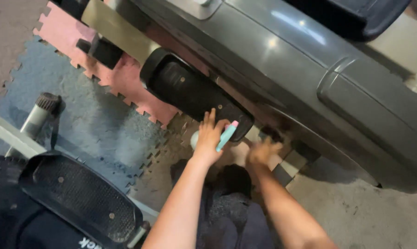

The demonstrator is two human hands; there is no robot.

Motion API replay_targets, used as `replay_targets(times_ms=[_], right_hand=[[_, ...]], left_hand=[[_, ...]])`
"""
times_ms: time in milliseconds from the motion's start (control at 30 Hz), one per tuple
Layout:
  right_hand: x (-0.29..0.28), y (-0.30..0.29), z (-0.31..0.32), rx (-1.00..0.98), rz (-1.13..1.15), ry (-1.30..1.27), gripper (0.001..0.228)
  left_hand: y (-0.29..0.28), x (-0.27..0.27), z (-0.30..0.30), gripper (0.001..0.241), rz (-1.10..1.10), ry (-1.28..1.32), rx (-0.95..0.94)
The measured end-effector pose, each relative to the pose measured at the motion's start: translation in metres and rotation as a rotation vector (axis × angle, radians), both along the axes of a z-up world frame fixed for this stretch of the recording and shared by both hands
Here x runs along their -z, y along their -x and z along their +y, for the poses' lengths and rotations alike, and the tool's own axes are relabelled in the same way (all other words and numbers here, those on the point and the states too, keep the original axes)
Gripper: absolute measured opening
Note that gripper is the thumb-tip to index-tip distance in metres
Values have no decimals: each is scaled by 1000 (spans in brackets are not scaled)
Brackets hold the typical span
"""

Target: Cleaning various parts of elliptical machines using a spray bottle and a cloth.

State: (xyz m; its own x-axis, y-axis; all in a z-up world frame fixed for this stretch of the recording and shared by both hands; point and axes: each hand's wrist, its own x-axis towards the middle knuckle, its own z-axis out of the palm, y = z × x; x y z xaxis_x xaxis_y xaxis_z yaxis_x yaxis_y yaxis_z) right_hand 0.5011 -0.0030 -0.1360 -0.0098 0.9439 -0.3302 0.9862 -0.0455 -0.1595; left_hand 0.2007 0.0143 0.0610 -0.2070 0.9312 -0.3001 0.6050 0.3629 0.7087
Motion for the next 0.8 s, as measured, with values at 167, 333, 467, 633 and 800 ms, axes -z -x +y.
replay_targets(times_ms=[167,333,467,633,800], right_hand=[[-80,115,49,40,25,331,43],[-124,24,85,-299,-54,352,58],[-104,-73,72,-586,-159,527,59],[24,-210,-22,-351,26,522,34],[-153,-126,20,33,589,214,37]], left_hand=[[-26,-15,-5,70,-84,41,-52],[-54,-23,-8,53,-107,-27,-89],[-69,-40,-11,58,-58,13,-54],[-78,-93,-2,59,-58,-1,-72],[-87,-142,4,56,-73,-38,-85]])
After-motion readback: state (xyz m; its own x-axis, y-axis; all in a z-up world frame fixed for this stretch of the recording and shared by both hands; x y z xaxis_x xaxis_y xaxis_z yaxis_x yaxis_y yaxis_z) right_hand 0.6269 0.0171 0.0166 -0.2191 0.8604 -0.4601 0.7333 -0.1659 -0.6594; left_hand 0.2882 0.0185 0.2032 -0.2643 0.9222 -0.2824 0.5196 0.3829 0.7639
